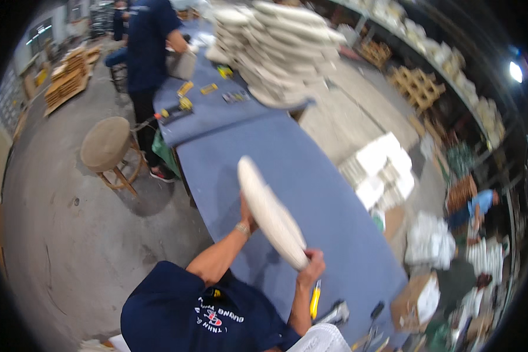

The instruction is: The person assembles cushion covers by inserting foam inserts, trimming excess fabric with a utility knife, and stapling the edges closed. The person repeats this process for multiple cushions on a blue work table in a workshop.

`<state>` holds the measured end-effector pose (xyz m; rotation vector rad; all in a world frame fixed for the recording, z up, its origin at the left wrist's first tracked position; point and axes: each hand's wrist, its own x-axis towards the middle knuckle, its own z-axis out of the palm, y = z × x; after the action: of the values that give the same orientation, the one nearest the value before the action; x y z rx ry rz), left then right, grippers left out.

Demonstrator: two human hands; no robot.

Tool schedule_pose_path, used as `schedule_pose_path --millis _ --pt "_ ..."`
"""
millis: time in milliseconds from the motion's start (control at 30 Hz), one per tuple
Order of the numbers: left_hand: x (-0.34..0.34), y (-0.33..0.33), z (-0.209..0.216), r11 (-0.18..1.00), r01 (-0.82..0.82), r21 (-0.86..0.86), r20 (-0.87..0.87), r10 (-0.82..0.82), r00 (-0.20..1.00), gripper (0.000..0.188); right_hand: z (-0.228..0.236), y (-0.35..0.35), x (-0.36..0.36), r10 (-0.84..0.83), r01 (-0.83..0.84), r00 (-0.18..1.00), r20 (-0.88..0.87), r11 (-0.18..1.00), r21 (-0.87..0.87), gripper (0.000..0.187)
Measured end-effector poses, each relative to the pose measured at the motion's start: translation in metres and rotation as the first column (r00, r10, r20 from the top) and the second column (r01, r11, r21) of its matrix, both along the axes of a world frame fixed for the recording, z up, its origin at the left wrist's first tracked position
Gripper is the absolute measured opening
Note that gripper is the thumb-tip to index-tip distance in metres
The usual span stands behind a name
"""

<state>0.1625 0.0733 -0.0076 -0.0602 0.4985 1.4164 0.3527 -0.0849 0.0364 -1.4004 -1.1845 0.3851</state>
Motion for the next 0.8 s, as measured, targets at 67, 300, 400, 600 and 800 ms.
schedule_pose_path --millis 67,300,400,600,800 --pt "0.056 0.011 -0.008 0.961 0.139 0.241 -0.260 -0.074 0.963 0.063 0.007 -0.008 -0.006 0.045 -0.042 0.995 0.087 0.999 -0.030 0.035" --pt "0.116 -0.021 -0.060 0.534 0.844 -0.054 -0.835 -0.488 0.255 0.066 -0.071 0.025 0.011 -0.214 0.151 0.971 -0.112 0.901 -0.407 0.043" --pt "0.123 -0.035 -0.060 0.514 0.849 -0.120 -0.815 -0.539 0.211 0.066 -0.079 0.016 0.017 -0.257 0.148 0.940 -0.223 0.899 -0.413 0.050" --pt "0.127 -0.069 -0.031 0.494 0.856 -0.149 -0.873 -0.472 0.121 0.069 -0.086 -0.006 0.014 -0.279 0.190 0.930 -0.241 0.923 -0.335 0.057" --pt "0.107 -0.126 -0.004 0.410 0.906 -0.102 -0.885 -0.454 0.106 0.065 -0.055 -0.060 0.017 -0.194 0.056 0.932 -0.306 0.911 -0.408 0.058"
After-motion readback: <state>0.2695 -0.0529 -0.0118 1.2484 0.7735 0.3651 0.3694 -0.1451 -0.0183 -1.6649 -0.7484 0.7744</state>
